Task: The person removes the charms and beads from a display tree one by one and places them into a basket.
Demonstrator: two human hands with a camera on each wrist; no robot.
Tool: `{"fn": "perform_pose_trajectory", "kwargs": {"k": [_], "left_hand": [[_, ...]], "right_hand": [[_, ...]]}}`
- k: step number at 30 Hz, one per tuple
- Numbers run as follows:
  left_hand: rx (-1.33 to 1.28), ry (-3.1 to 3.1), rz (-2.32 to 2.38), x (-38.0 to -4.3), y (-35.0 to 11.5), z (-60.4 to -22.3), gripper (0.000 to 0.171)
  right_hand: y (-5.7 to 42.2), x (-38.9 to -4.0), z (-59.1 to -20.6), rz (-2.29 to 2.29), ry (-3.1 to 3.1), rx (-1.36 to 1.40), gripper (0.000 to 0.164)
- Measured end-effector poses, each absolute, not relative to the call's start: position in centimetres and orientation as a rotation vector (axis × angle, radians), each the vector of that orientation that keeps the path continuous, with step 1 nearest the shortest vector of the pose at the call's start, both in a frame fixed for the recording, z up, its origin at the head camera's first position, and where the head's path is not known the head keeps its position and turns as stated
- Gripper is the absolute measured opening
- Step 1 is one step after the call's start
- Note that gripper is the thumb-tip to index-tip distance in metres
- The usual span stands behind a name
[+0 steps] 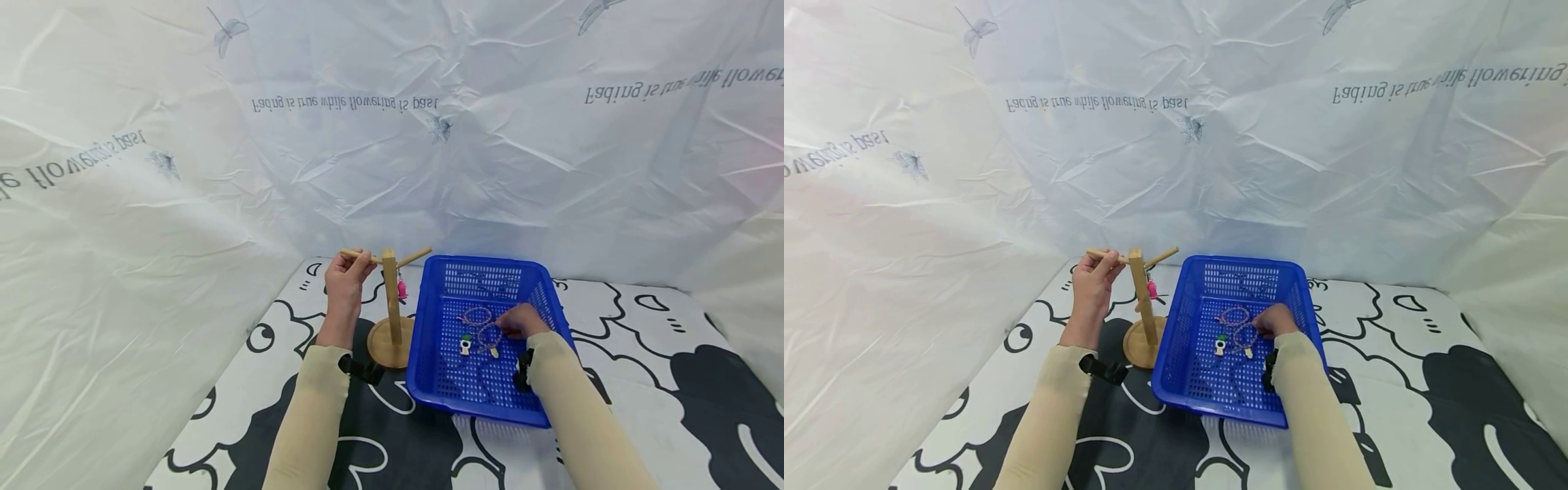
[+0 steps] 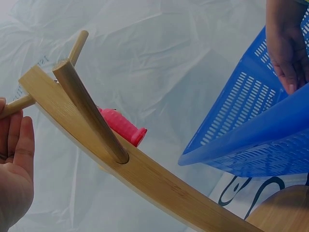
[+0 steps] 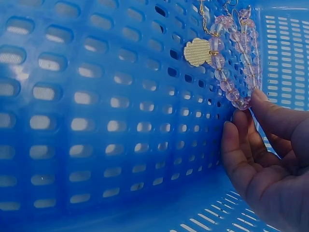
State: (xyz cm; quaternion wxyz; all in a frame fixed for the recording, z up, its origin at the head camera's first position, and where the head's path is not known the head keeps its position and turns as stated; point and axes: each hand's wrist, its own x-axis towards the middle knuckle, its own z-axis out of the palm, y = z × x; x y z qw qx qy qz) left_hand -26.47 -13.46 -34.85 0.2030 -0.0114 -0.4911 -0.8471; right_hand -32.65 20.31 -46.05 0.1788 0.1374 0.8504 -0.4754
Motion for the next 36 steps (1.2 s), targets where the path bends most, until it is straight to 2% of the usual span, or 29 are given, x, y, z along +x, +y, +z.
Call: {"fn": "perform_pose_trajectory", "kwargs": {"k": [8,15,36], "left_hand": [[-0.045,-1.375,-2.359,-26.39,-13.48,-34.87,0.013],[-0.026,-1.376,-2.363,-26.49,-13.54,-34.86,0.017],[-0.058,-1.354,-2.374,-26.39,-13.48,-34.83,0.006]], "right_hand": [[20.06,-32.36,-45.86,-1.311,2.435,0.400,0.023],[19.64,-32.33,-45.84,-1.273,2.465,0.424,0.022],[19.76,-32.95,-46.26,-1.228,2.470,0.426,0.016]]}}
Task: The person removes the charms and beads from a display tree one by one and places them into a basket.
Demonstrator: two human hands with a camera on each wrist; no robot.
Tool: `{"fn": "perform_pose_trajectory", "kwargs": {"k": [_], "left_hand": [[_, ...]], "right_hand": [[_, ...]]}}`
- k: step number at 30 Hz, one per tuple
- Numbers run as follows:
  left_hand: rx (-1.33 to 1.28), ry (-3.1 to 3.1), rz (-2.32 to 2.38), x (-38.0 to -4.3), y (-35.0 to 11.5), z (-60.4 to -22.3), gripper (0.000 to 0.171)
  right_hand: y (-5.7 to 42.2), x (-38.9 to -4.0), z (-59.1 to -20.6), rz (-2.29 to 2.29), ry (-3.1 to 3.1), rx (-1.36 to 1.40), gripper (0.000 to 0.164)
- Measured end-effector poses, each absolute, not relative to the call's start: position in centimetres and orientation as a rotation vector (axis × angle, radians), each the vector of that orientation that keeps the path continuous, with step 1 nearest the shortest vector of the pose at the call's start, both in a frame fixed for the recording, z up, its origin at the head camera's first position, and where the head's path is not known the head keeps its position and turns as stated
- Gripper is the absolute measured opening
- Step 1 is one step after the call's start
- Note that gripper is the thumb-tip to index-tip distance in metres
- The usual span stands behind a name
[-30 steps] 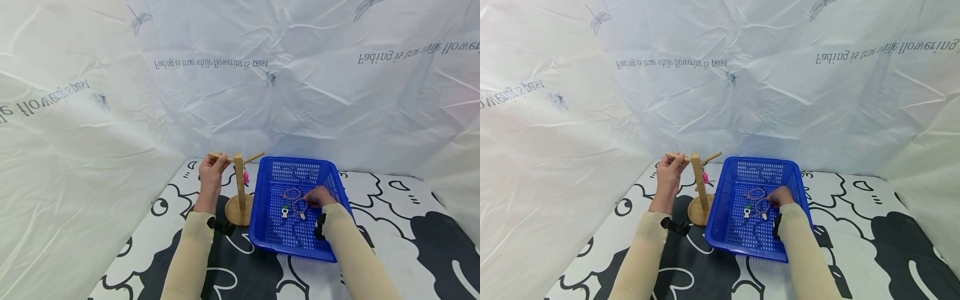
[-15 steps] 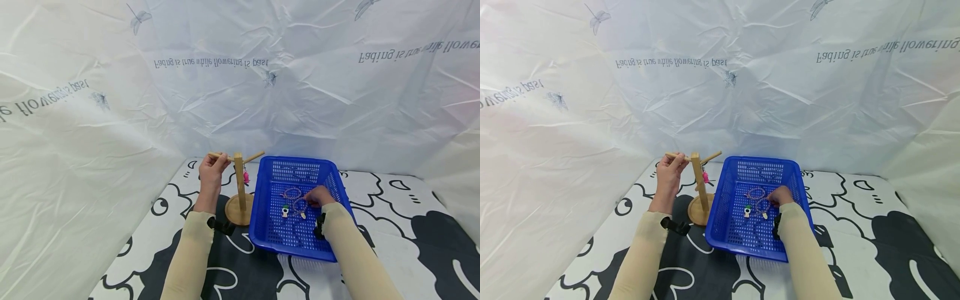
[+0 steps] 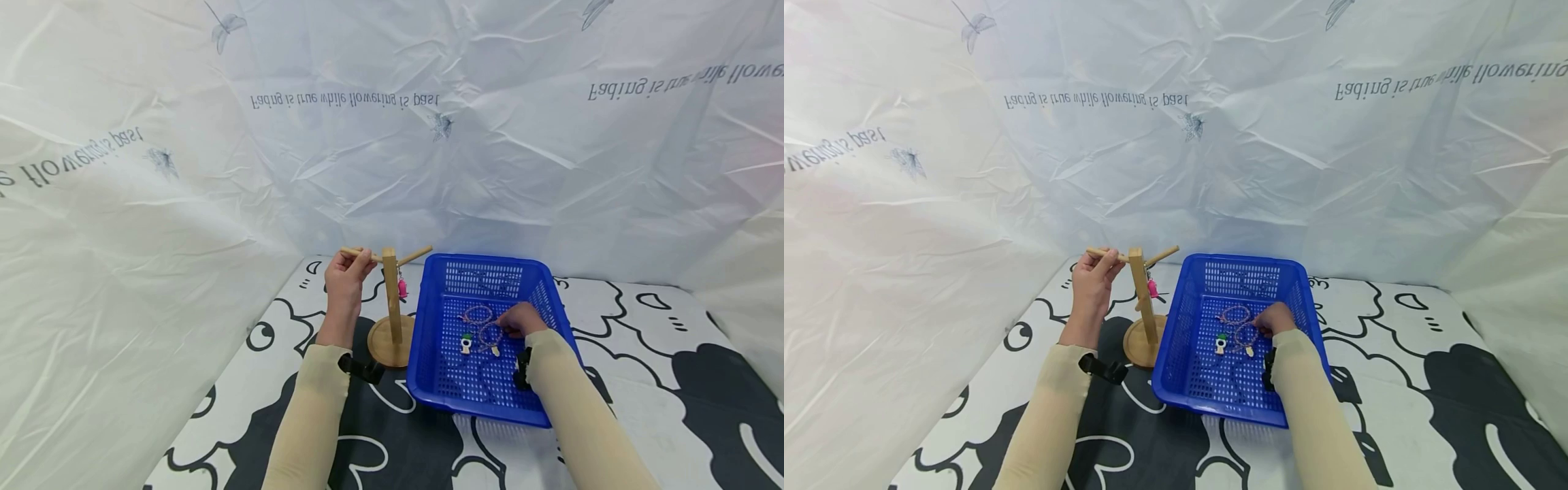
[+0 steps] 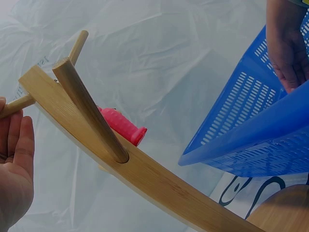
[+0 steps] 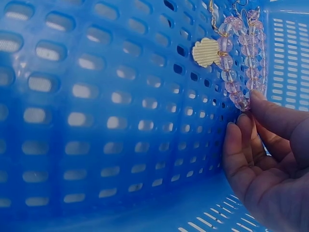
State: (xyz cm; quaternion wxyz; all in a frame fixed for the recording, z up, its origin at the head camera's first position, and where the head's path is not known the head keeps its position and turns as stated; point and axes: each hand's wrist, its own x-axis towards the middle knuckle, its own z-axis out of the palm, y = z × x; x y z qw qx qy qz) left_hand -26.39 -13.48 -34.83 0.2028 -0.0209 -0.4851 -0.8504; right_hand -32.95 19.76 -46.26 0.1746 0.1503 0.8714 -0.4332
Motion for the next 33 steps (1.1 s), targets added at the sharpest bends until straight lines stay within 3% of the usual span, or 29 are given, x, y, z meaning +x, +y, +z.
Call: {"fn": "perform_pose_trajectory", "kwargs": {"k": [7,13,20,25,31,33], "left_hand": [[-0.061,-1.362,-2.363,-26.4,-13.4,-34.8,0.006],[-0.061,-1.377,-2.357,-26.4,-13.4,-34.8,0.015],[-0.076,-1.369,-2.364,-26.3,-13.5,-34.9,0.005],[-0.076,-1.374,-2.361,-26.3,-13.5,-34.9,0.006],[-0.079,-1.374,-2.350,-26.4,-13.5,-34.9,0.010],[-0.081,-1.372,-2.350,-26.3,-13.5,-34.9,0.006]], "right_hand": [[19.9,-32.7,-45.9,-1.201,2.465,0.366,0.022],[20.1,-32.7,-44.8,-1.203,2.421,0.360,0.022],[20.2,-32.0,-43.5,-1.335,2.417,0.352,0.034],[19.8,-32.0,-42.4,-1.352,2.445,0.321,0.020],[18.7,-31.2,-40.4,-1.385,2.488,0.195,0.026],[18.3,-30.7,-39.6,-1.369,2.510,0.121,0.036]]}}
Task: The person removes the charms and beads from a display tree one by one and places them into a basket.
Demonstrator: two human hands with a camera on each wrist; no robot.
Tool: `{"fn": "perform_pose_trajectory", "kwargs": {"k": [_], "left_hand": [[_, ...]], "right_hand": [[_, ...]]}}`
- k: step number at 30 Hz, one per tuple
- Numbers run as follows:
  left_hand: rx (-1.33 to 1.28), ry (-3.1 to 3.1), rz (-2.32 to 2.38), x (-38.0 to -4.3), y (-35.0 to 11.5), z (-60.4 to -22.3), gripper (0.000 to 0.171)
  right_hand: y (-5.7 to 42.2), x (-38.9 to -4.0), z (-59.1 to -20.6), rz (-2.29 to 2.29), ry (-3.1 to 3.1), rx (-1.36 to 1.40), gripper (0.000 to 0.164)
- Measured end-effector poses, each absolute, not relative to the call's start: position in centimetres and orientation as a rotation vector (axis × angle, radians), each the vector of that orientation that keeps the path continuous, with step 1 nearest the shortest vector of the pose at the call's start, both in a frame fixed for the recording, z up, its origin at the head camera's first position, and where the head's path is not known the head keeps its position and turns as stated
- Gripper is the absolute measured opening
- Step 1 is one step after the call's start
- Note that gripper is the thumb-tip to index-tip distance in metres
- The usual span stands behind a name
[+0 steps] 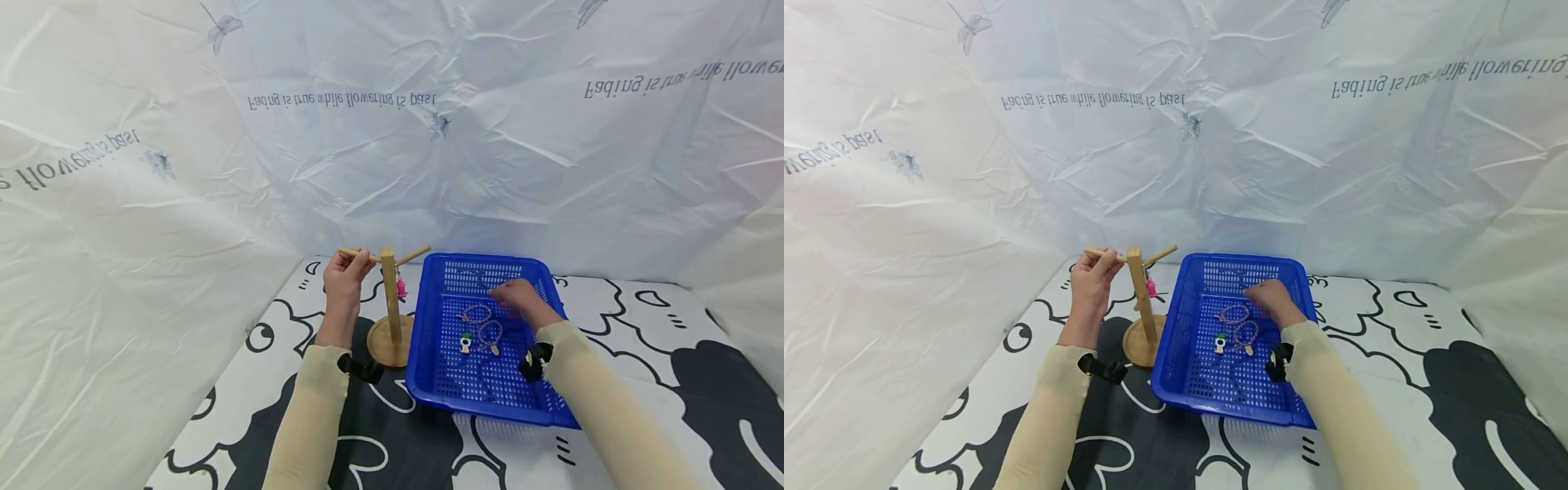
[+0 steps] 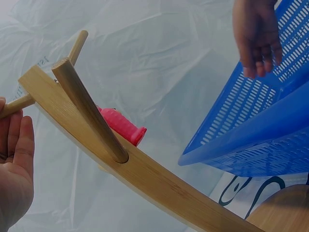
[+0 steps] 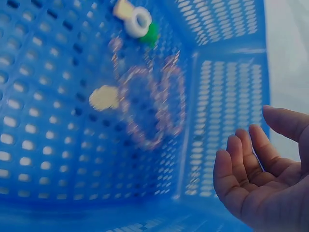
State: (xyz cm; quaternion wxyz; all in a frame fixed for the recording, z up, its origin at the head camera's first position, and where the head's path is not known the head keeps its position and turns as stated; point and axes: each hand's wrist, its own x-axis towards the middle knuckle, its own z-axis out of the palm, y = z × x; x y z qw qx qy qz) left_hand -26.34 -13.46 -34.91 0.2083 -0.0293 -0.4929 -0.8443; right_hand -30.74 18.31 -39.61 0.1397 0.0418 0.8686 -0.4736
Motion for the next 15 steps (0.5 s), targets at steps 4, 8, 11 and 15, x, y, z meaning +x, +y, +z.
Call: {"fn": "perform_pose_trajectory", "kwargs": {"k": [4,8,11,15], "left_hand": [[-0.081,-1.370,-2.349,-26.3,-13.4,-34.9,0.007],[-0.079,-1.370,-2.352,-26.3,-13.3,-34.9,0.005],[-0.062,-1.375,-2.348,-26.4,-13.3,-34.9,0.008],[-0.051,-1.380,-2.346,-26.5,-13.3,-34.9,0.014]], "right_hand": [[17.5,-30.1,-38.3,-1.390,2.513,0.022,0.048],[16.8,-29.9,-37.3,-1.424,2.518,-0.047,0.048],[16.3,-29.6,-36.6,-1.420,2.523,-0.109,0.049],[15.7,-29.1,-35.4,-1.448,2.518,-0.181,0.051]]}}
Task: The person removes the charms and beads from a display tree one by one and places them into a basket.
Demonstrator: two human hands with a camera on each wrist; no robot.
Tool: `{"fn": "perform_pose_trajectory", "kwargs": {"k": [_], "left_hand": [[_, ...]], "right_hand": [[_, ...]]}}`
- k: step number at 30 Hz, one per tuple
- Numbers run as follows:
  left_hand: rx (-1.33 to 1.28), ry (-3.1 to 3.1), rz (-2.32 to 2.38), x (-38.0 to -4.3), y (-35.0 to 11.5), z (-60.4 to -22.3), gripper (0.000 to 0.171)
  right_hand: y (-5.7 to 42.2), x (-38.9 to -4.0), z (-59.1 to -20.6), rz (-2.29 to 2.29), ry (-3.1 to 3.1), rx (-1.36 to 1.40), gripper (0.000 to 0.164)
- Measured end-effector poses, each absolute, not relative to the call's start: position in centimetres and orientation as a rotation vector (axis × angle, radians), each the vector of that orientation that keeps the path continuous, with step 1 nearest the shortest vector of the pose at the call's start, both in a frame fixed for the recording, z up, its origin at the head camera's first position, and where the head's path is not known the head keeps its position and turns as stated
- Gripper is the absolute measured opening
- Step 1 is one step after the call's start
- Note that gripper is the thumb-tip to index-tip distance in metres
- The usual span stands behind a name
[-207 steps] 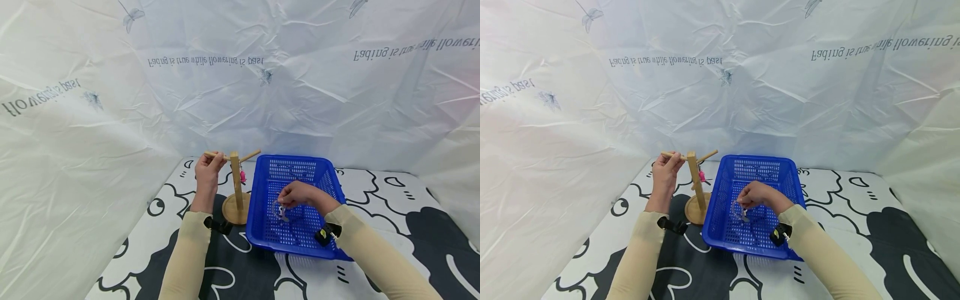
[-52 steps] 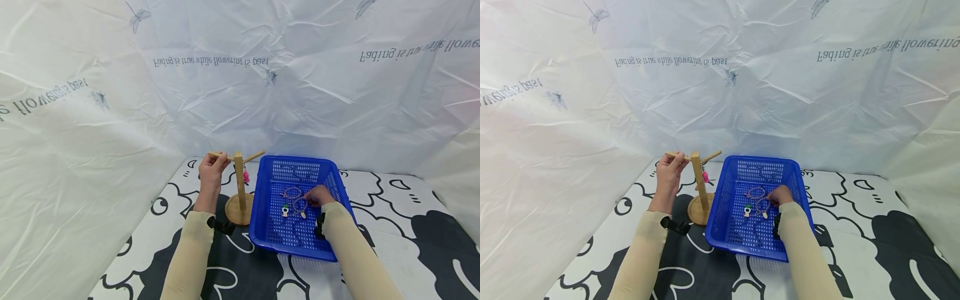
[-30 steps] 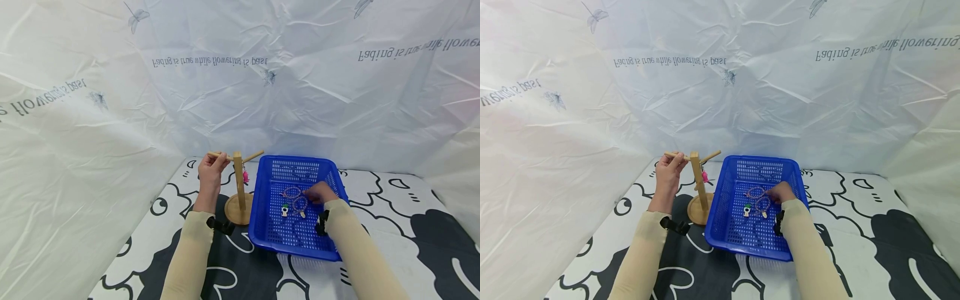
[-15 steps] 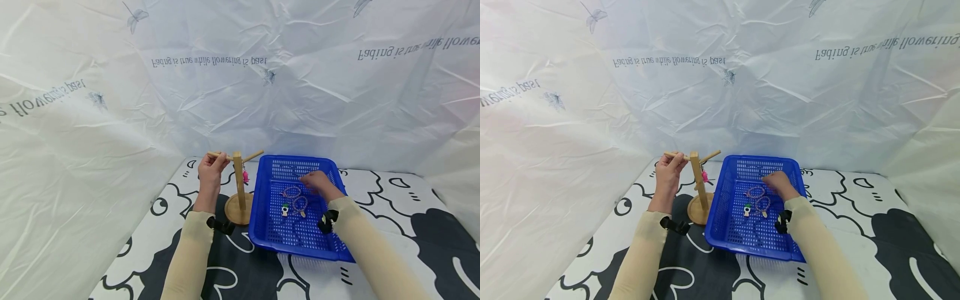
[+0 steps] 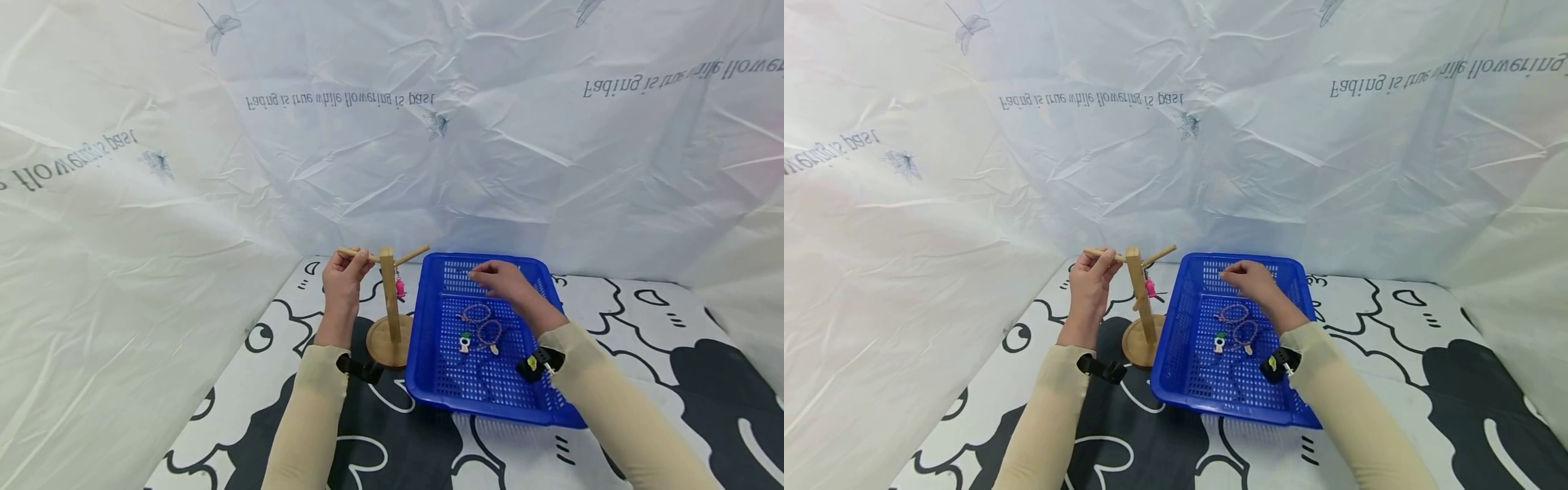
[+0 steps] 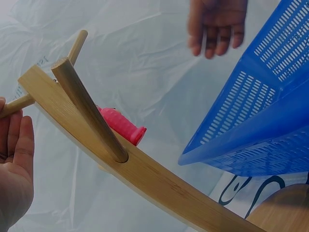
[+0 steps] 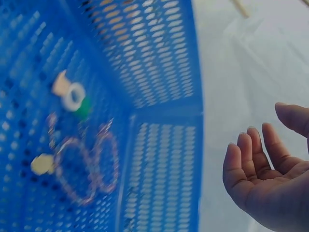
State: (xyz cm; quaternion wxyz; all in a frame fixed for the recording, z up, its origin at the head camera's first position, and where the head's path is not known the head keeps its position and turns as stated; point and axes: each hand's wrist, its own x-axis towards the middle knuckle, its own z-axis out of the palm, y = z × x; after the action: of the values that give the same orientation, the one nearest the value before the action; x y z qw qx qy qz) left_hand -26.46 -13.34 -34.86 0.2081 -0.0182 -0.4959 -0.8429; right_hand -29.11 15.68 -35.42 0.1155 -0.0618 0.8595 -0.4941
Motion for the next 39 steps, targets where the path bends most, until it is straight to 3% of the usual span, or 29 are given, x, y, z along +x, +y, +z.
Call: {"fn": "perform_pose_trajectory", "kwargs": {"k": [13,24,39], "left_hand": [[-0.068,-1.369,-2.359,-26.3,-13.4,-34.8,0.007],[-0.078,-1.359,-2.367,-26.3,-13.5,-34.9,0.007],[-0.090,-1.359,-2.363,-26.4,-13.4,-34.9,0.005]], "right_hand": [[12.3,-27.4,-32.8,-1.632,2.481,-0.401,0.053],[10.2,-27.5,-32.0,-1.728,2.417,-0.377,0.053],[8.2,-28.1,-30.4,-1.811,2.417,-0.376,0.041]]}}
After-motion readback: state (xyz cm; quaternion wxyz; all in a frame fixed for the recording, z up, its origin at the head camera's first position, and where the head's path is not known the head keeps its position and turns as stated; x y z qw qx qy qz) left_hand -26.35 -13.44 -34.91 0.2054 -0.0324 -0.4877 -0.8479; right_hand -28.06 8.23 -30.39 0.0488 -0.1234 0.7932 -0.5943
